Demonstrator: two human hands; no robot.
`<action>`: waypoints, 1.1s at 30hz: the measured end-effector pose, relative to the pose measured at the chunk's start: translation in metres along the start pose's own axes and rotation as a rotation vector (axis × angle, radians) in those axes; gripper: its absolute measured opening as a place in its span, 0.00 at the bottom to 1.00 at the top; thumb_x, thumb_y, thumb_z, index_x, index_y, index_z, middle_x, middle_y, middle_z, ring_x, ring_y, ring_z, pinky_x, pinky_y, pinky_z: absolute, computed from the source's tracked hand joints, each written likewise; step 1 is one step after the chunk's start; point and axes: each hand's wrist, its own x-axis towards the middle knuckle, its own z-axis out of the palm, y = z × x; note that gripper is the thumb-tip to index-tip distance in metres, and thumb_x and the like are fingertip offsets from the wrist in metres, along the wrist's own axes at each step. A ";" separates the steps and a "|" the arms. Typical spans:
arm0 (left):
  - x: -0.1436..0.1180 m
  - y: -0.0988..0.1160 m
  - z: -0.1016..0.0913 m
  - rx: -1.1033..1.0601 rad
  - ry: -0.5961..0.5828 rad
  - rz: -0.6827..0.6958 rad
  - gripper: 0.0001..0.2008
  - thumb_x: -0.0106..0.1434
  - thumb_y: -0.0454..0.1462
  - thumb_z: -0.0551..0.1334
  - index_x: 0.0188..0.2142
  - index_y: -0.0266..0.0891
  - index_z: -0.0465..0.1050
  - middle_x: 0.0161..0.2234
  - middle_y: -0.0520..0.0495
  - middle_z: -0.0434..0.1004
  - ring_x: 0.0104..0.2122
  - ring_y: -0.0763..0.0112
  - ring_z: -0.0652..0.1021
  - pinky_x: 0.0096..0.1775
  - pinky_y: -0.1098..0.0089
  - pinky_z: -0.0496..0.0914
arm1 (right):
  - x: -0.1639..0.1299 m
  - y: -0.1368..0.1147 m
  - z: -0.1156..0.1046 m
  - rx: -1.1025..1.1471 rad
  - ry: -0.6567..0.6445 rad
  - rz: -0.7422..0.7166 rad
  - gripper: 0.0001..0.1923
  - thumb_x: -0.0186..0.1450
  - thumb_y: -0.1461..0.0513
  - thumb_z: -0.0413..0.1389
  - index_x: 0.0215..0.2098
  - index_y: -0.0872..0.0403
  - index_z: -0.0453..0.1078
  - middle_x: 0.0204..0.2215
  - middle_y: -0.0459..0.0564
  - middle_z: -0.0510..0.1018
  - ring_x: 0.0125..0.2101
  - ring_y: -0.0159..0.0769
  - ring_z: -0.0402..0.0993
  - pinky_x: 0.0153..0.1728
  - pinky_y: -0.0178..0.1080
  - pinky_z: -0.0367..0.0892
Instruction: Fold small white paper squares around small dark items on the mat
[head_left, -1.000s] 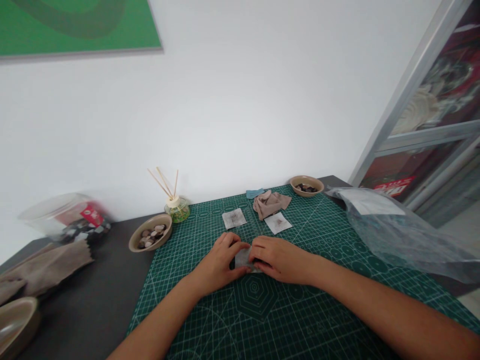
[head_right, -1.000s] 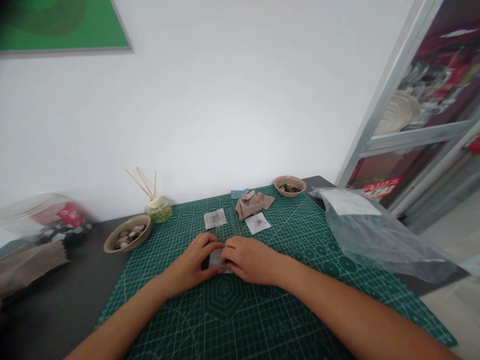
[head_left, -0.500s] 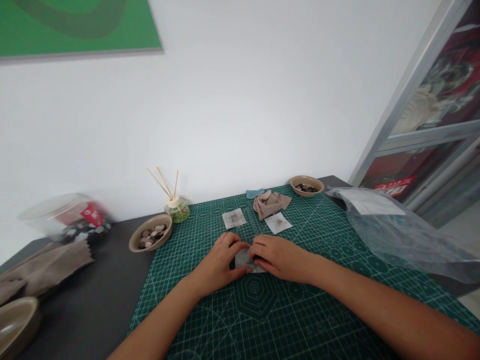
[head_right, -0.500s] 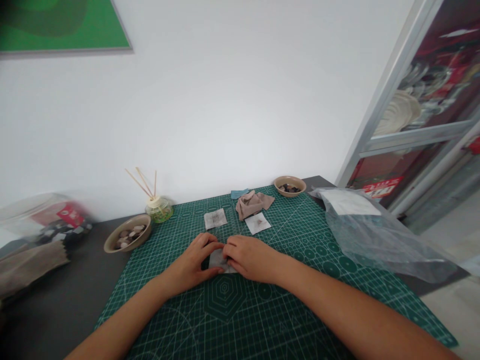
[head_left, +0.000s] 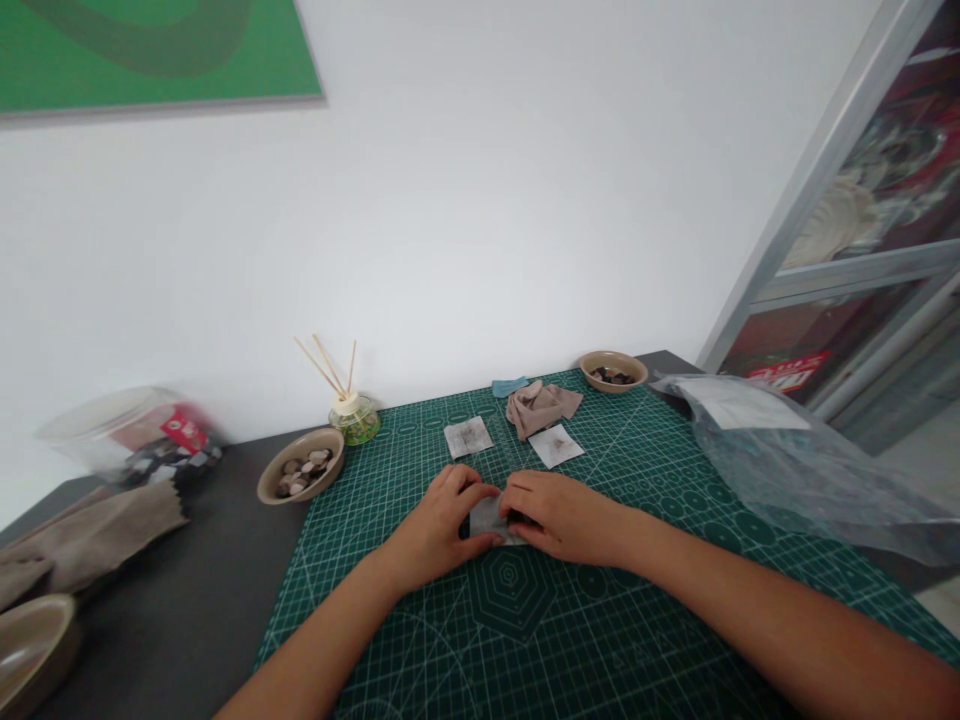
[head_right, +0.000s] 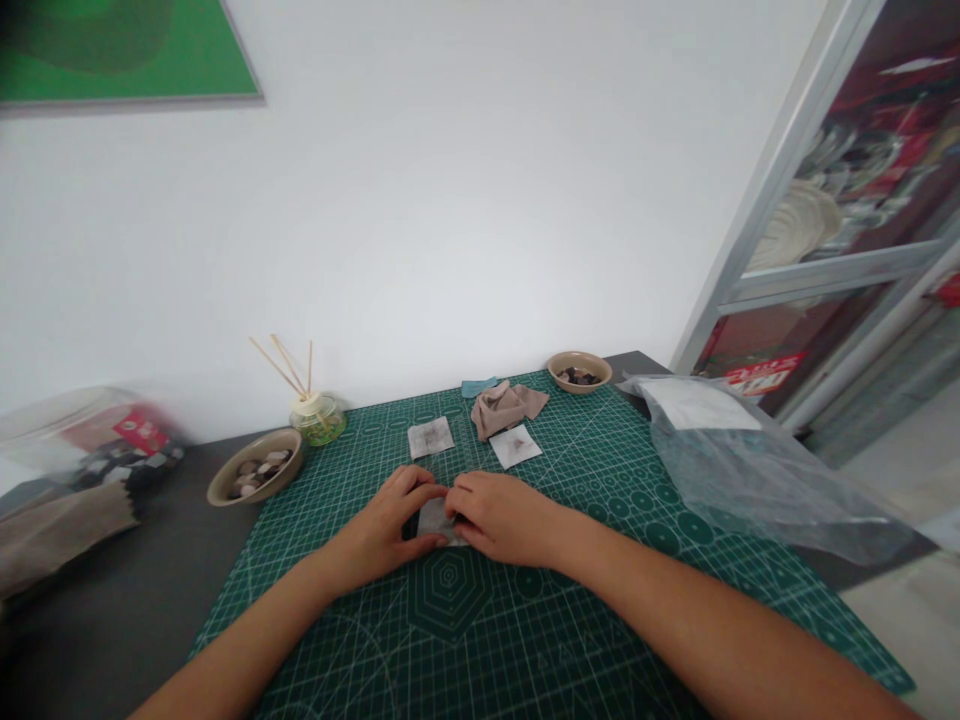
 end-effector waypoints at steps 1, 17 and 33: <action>0.000 0.000 0.000 0.000 -0.004 0.000 0.19 0.57 0.37 0.66 0.48 0.43 0.67 0.45 0.45 0.65 0.46 0.59 0.67 0.49 0.58 0.65 | 0.000 0.000 0.000 0.009 -0.002 -0.004 0.06 0.62 0.67 0.56 0.38 0.57 0.68 0.34 0.50 0.72 0.35 0.36 0.68 0.38 0.37 0.64; 0.000 0.000 0.001 0.004 -0.005 0.001 0.20 0.57 0.37 0.67 0.49 0.43 0.67 0.45 0.45 0.64 0.47 0.59 0.66 0.50 0.58 0.65 | 0.000 0.000 -0.001 0.035 0.001 -0.009 0.06 0.62 0.69 0.55 0.38 0.57 0.69 0.36 0.51 0.71 0.36 0.36 0.68 0.38 0.37 0.64; 0.001 -0.002 0.001 0.015 0.001 0.002 0.20 0.56 0.37 0.67 0.48 0.42 0.68 0.45 0.45 0.65 0.46 0.59 0.67 0.49 0.59 0.65 | 0.000 0.002 0.000 0.027 0.021 -0.003 0.08 0.62 0.69 0.54 0.40 0.58 0.68 0.37 0.52 0.71 0.36 0.37 0.68 0.39 0.37 0.64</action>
